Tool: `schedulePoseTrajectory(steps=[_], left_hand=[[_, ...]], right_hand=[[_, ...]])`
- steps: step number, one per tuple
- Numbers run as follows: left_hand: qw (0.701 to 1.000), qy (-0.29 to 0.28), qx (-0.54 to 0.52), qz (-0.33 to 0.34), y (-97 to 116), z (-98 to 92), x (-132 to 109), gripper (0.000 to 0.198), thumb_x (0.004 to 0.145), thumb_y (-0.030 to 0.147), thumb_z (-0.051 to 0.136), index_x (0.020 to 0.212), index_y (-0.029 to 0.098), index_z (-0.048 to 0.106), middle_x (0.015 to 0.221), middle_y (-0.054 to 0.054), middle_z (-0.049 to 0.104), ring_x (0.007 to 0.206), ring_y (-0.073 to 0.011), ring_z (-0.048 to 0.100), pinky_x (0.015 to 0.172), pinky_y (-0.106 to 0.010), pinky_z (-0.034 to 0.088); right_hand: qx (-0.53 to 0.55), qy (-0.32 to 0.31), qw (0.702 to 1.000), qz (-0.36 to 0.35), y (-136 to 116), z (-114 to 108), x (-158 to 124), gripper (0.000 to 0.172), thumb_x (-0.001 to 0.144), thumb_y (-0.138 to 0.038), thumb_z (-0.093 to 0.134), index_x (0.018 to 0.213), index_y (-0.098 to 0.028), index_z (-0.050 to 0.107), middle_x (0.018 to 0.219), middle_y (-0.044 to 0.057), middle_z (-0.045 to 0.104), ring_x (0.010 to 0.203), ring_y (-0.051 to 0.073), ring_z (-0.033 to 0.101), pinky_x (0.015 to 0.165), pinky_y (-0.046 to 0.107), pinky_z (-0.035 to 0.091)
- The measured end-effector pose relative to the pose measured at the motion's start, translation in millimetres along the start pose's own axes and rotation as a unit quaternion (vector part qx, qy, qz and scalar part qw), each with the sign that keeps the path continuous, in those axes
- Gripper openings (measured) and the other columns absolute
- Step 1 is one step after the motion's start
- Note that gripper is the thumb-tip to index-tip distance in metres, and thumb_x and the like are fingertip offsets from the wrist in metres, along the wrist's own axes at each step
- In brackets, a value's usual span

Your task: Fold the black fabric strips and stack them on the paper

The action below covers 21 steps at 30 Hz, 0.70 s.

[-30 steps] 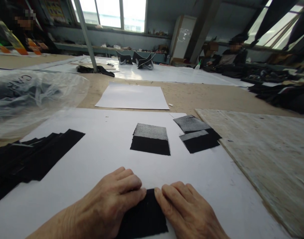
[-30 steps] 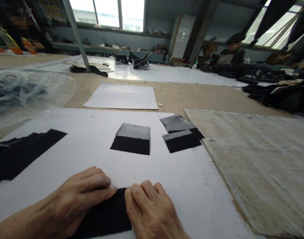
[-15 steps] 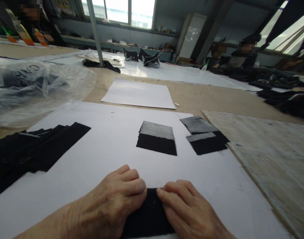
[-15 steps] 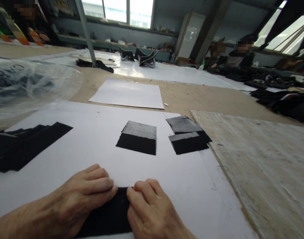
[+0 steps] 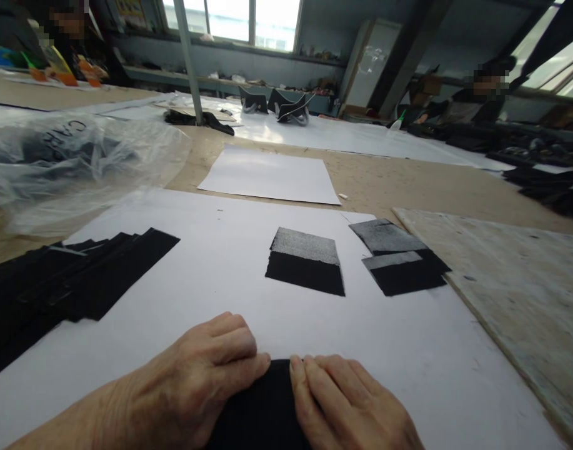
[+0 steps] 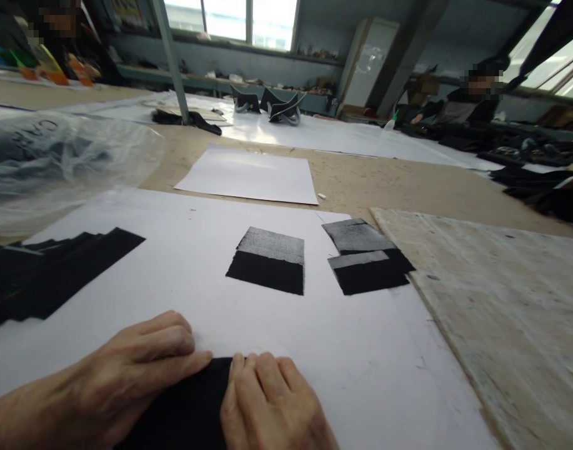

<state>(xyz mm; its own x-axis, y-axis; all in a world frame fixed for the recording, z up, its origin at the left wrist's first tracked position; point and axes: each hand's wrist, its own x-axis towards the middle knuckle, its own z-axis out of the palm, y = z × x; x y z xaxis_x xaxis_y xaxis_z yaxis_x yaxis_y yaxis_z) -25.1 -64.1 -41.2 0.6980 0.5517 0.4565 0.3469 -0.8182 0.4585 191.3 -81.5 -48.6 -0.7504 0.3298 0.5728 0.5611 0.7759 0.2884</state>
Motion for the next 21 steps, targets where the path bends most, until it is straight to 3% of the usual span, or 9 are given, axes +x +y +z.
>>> schedulePoseTrajectory(steps=[5,9,13,16,21], left_hand=[[0.999,-0.047,0.009,-0.02,3,-9.0,-2,0.024,0.081,-0.003,0.035,0.083,0.013,0.052,0.072,-0.004,0.049,0.067,-0.0151,0.042,0.062,-0.027,0.037],[0.999,-0.04,0.003,-0.015,4,-5.3,-5,0.027,0.085,0.001,0.029,0.083,0.012,0.054,0.07,-0.004,0.049,0.065,-0.0155,0.04,0.059,-0.029,0.036],[0.997,-0.072,0.041,-0.008,6,0.0,-5,0.032,0.091,0.007,0.024,0.076,0.012,0.052,0.074,-0.006,0.052,0.067,-0.0165,0.039,0.061,-0.032,0.036],[0.997,-0.057,0.054,-0.001,9,2.5,-3,0.036,0.094,0.012,0.022,0.071,0.013,0.049,0.072,-0.005,0.052,0.066,-0.0163,0.039,0.06,-0.032,0.035],[0.998,-0.034,0.045,-0.002,6,-0.4,-4,0.036,0.094,0.012,0.021,0.071,0.014,0.049,0.069,-0.005,0.051,0.064,-0.0158,0.038,0.059,-0.031,0.035]], right_hand=[[0.001,-0.024,1.0,-0.012,6,-5,4,0.019,0.081,-0.001,0.052,0.091,-0.005,0.067,0.071,0.007,0.065,0.064,0.016,0.061,0.053,0.027,0.05],[-0.004,-0.032,0.999,-0.02,7,-6,7,0.02,0.082,-0.004,0.054,0.096,-0.007,0.067,0.067,0.004,0.063,0.059,0.014,0.059,0.049,0.027,0.048],[-0.032,-0.026,0.998,-0.046,4,-3,14,0.021,0.079,0.001,0.051,0.09,-0.005,0.067,0.062,0.003,0.06,0.053,0.015,0.055,0.041,0.028,0.042],[-0.025,-0.029,0.998,-0.052,-2,3,22,0.023,0.08,0.0,0.045,0.084,-0.007,0.066,0.067,0.005,0.062,0.054,0.015,0.054,0.043,0.029,0.041],[0.042,0.04,0.998,-0.021,-10,17,30,0.021,0.073,0.003,0.047,0.065,-0.01,0.061,0.056,0.004,0.056,0.049,0.015,0.05,0.04,0.028,0.035]])
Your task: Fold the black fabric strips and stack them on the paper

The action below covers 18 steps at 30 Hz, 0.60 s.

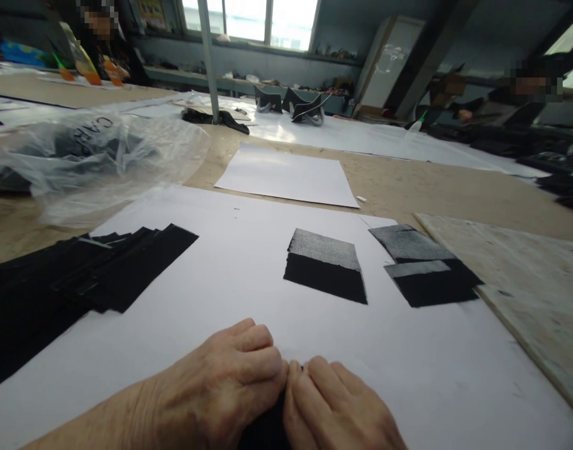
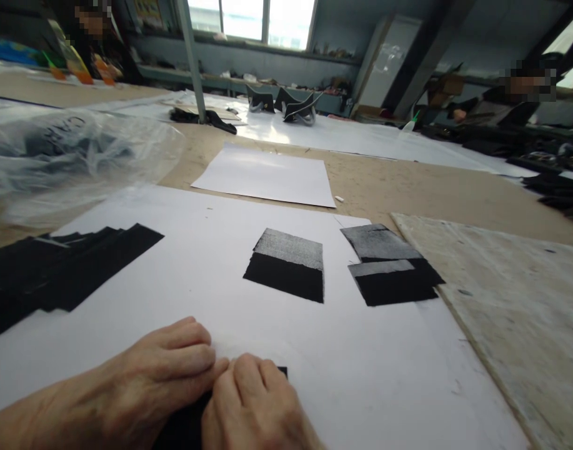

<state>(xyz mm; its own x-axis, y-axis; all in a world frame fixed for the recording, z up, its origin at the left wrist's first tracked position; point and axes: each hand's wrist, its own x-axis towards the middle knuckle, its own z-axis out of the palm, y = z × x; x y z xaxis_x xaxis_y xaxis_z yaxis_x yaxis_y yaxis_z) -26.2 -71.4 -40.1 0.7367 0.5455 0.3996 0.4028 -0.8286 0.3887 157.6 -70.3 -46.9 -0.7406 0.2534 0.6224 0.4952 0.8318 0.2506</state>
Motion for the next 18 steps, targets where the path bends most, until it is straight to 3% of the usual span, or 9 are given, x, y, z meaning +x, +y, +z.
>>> schedulePoseTrajectory(steps=[3,7,12,18], left_hand=[[0.999,0.011,-0.037,-0.01,-6,-5.4,-8,0.024,0.09,0.009,0.03,0.092,0.011,0.054,0.072,-0.005,0.051,0.066,-0.0163,0.042,0.061,-0.03,0.038],[0.997,0.027,-0.057,-0.035,-10,-11.7,-20,0.035,0.08,-0.002,0.035,0.108,0.011,0.051,0.075,-0.006,0.051,0.07,-0.0169,0.046,0.063,-0.029,0.04],[0.999,0.015,-0.036,-0.034,-6,-12.2,-21,0.031,0.078,-0.003,0.034,0.098,0.009,0.053,0.073,-0.006,0.05,0.069,-0.0174,0.045,0.061,-0.031,0.039],[0.999,0.025,0.025,-0.011,-5,-2.6,-19,0.024,0.087,0.006,0.03,0.079,0.01,0.052,0.07,-0.005,0.049,0.064,-0.0155,0.038,0.058,-0.032,0.034]], right_hand=[[0.004,-0.011,1.0,0.0,1,1,-1,0.018,0.074,0.001,0.051,0.067,-0.011,0.062,0.061,0.005,0.06,0.054,0.016,0.053,0.043,0.028,0.038],[-0.003,-0.034,0.999,-0.006,3,-5,-3,0.019,0.074,0.001,0.049,0.069,-0.011,0.064,0.064,0.006,0.063,0.058,0.017,0.058,0.043,0.027,0.043],[-0.005,-0.048,0.999,-0.022,7,-8,-5,0.019,0.077,0.002,0.05,0.081,-0.007,0.066,0.067,0.006,0.064,0.057,0.015,0.059,0.043,0.025,0.046],[-0.019,-0.057,0.998,-0.029,6,-8,0,0.017,0.082,-0.001,0.049,0.087,-0.008,0.064,0.062,0.003,0.061,0.054,0.014,0.059,0.043,0.025,0.045]])
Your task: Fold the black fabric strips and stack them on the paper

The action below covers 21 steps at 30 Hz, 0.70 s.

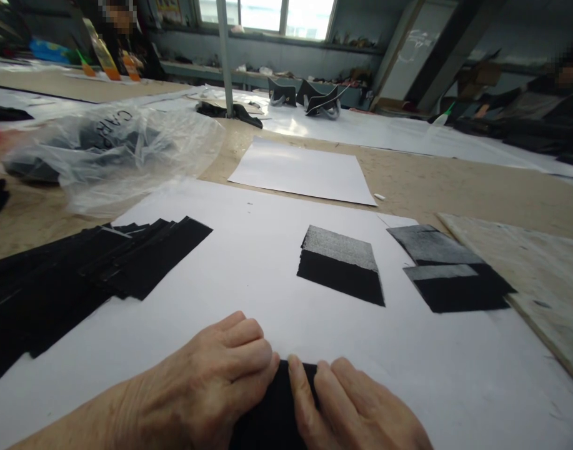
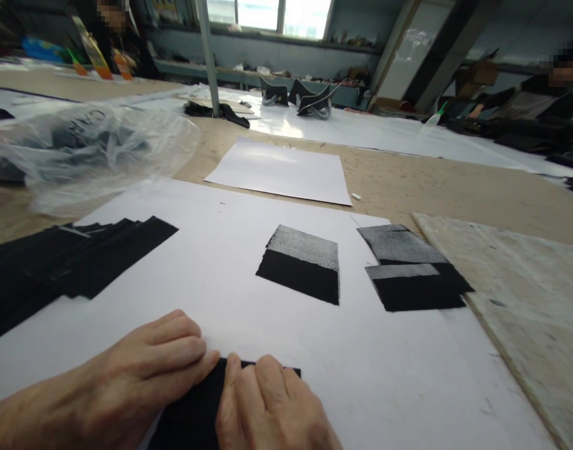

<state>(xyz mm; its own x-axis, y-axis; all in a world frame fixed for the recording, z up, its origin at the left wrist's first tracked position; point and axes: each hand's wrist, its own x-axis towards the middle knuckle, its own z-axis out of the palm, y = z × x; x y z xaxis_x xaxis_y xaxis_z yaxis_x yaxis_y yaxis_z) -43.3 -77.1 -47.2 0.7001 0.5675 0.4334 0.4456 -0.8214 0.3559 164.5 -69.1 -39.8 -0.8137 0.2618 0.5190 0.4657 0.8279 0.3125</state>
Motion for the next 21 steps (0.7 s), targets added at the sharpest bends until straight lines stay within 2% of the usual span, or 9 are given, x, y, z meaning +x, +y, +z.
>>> schedulePoseTrajectory(steps=[4,8,11,16,21], left_hand=[[0.999,0.028,0.013,0.014,0,3.8,2,0.031,0.092,0.014,0.03,0.064,0.015,0.045,0.067,-0.003,0.047,0.062,-0.015,0.034,0.056,-0.032,0.028],[1.0,-0.009,-0.018,-0.014,1,-1.7,2,0.026,0.086,0.005,0.028,0.072,0.012,0.048,0.068,-0.004,0.046,0.063,-0.0152,0.036,0.058,-0.031,0.031],[0.998,-0.016,-0.049,-0.028,-3,-8.4,-3,0.021,0.081,0.0,0.035,0.084,0.011,0.052,0.073,-0.005,0.049,0.068,-0.0158,0.042,0.061,-0.03,0.038],[0.998,0.039,-0.045,-0.027,-8,-15.0,-12,0.029,0.077,-0.003,0.037,0.096,0.011,0.054,0.076,-0.007,0.054,0.07,-0.0165,0.047,0.062,-0.03,0.042],[0.999,0.046,-0.002,-0.01,-7,-13.8,-13,0.028,0.08,-0.001,0.038,0.101,0.008,0.054,0.074,-0.008,0.054,0.067,-0.017,0.046,0.061,-0.033,0.042]], right_hand=[[-0.02,0.01,1.0,-0.02,-9,6,12,0.024,0.08,0.001,0.04,0.077,-0.009,0.062,0.066,0.006,0.063,0.053,0.015,0.056,0.041,0.028,0.039],[0.035,0.055,0.998,-0.002,-15,13,19,0.025,0.076,0.001,0.04,0.064,-0.012,0.057,0.056,0.004,0.056,0.045,0.015,0.047,0.039,0.03,0.033],[0.078,0.052,0.996,0.014,-12,14,19,0.026,0.075,0.002,0.044,0.058,-0.016,0.053,0.053,0.002,0.051,0.047,0.014,0.046,0.04,0.029,0.033],[0.096,0.032,0.995,0.008,-4,15,15,0.026,0.076,0.002,0.043,0.061,-0.015,0.055,0.058,0.002,0.053,0.051,0.014,0.048,0.042,0.027,0.037],[0.121,0.031,0.992,0.002,-2,15,13,0.021,0.082,-0.002,0.045,0.079,-0.01,0.064,0.071,0.005,0.061,0.066,0.016,0.058,0.053,0.026,0.049]])
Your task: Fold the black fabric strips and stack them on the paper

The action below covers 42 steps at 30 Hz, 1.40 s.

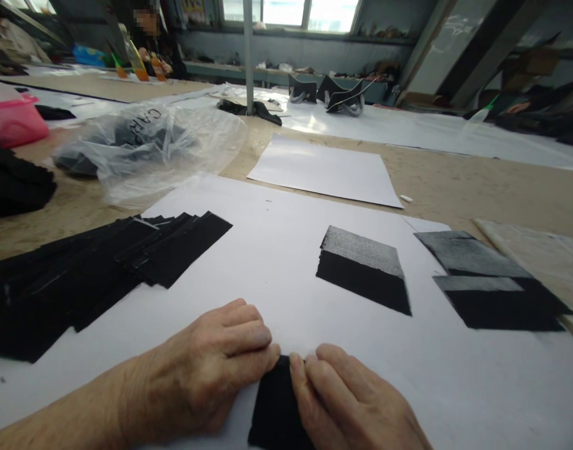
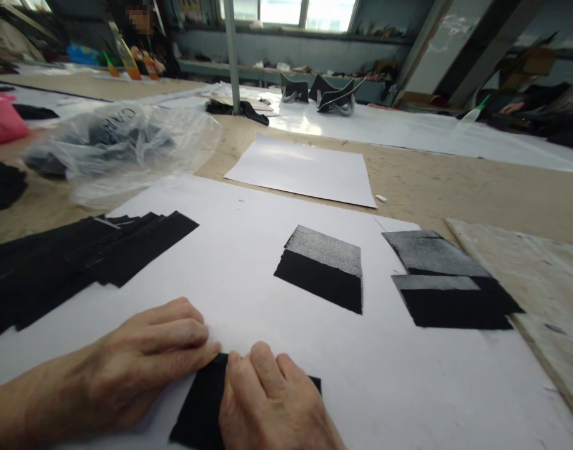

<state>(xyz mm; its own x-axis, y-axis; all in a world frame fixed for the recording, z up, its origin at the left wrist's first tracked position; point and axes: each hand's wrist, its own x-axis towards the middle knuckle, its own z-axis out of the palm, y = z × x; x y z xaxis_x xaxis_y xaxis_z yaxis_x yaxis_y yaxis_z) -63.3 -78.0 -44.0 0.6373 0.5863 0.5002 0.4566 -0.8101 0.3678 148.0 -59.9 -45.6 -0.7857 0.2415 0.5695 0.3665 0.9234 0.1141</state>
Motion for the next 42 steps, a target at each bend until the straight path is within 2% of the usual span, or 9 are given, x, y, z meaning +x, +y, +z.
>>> schedulePoseTrajectory(steps=[6,13,18,22,25,28,31,37,42], left_hand=[[1.0,-0.018,0.008,-0.007,-1,1.3,-1,0.026,0.078,0.0,0.04,0.098,0.007,0.054,0.074,-0.008,0.053,0.068,-0.017,0.043,0.061,-0.033,0.039],[0.997,-0.025,0.067,0.012,-1,0.3,0,0.019,0.074,0.005,0.04,0.086,0.011,0.053,0.069,-0.004,0.05,0.062,-0.0153,0.039,0.059,-0.034,0.029],[0.995,-0.037,0.09,0.014,1,1.0,0,0.011,0.07,0.006,0.041,0.07,0.015,0.047,0.068,-0.003,0.05,0.062,-0.0153,0.038,0.059,-0.035,0.026],[0.995,-0.021,0.094,0.0,2,1.1,-1,0.019,0.071,0.005,0.04,0.082,0.011,0.054,0.066,-0.003,0.051,0.061,-0.0157,0.04,0.059,-0.035,0.027],[0.998,0.024,0.059,-0.029,2,-1.0,1,0.021,0.073,0.005,0.04,0.085,0.011,0.055,0.069,-0.005,0.053,0.062,-0.0158,0.044,0.06,-0.034,0.029],[0.994,0.08,0.054,-0.061,0,-3.1,3,0.026,0.074,0.001,0.04,0.09,0.012,0.057,0.074,-0.006,0.056,0.064,-0.0156,0.047,0.06,-0.032,0.031],[0.99,0.087,0.071,-0.08,-2,-3.2,4,0.029,0.073,0.001,0.042,0.094,0.012,0.059,0.073,-0.006,0.056,0.064,-0.0159,0.048,0.06,-0.032,0.032],[0.99,0.086,0.078,-0.079,-1,0.1,3,0.028,0.072,0.002,0.043,0.091,0.011,0.061,0.071,-0.006,0.056,0.062,-0.0161,0.046,0.059,-0.032,0.033],[0.989,0.092,0.062,-0.098,-2,3.6,4,0.027,0.073,0.004,0.043,0.09,0.014,0.062,0.074,-0.005,0.055,0.064,-0.0156,0.047,0.062,-0.032,0.035]], right_hand=[[0.028,-0.009,0.999,0.021,2,1,3,0.027,0.086,-0.002,0.041,0.084,-0.008,0.067,0.064,0.004,0.058,0.064,0.014,0.057,0.055,0.023,0.052],[0.141,-0.046,0.987,0.064,8,5,2,0.029,0.09,-0.01,0.038,0.104,-0.007,0.062,0.077,0.008,0.059,0.069,0.015,0.052,0.053,0.025,0.049],[0.103,-0.032,0.994,0.035,5,7,1,0.024,0.085,-0.003,0.043,0.097,-0.009,0.063,0.083,0.007,0.062,0.071,0.015,0.05,0.055,0.025,0.048],[0.194,-0.047,0.977,0.08,8,5,2,0.027,0.087,-0.008,0.04,0.103,-0.012,0.061,0.08,0.006,0.06,0.069,0.015,0.048,0.054,0.025,0.046],[0.251,-0.055,0.958,0.13,11,2,2,0.031,0.083,-0.006,0.039,0.103,-0.014,0.061,0.079,0.005,0.057,0.069,0.014,0.047,0.056,0.025,0.046],[0.233,-0.057,0.964,0.113,13,4,1,0.032,0.084,-0.006,0.04,0.108,-0.014,0.059,0.083,0.006,0.059,0.07,0.014,0.047,0.056,0.025,0.046],[0.164,-0.067,0.982,0.06,12,8,-1,0.032,0.086,-0.007,0.04,0.113,-0.014,0.057,0.084,0.004,0.061,0.068,0.014,0.047,0.052,0.023,0.044],[0.021,-0.065,0.996,0.049,-1,10,5,0.019,0.085,-0.008,0.044,0.093,-0.014,0.061,0.075,0.003,0.058,0.061,0.013,0.047,0.045,0.027,0.037],[0.09,-0.06,0.994,0.036,2,5,7,0.026,0.086,-0.007,0.04,0.1,-0.015,0.059,0.09,0.003,0.062,0.069,0.016,0.048,0.052,0.03,0.037]])
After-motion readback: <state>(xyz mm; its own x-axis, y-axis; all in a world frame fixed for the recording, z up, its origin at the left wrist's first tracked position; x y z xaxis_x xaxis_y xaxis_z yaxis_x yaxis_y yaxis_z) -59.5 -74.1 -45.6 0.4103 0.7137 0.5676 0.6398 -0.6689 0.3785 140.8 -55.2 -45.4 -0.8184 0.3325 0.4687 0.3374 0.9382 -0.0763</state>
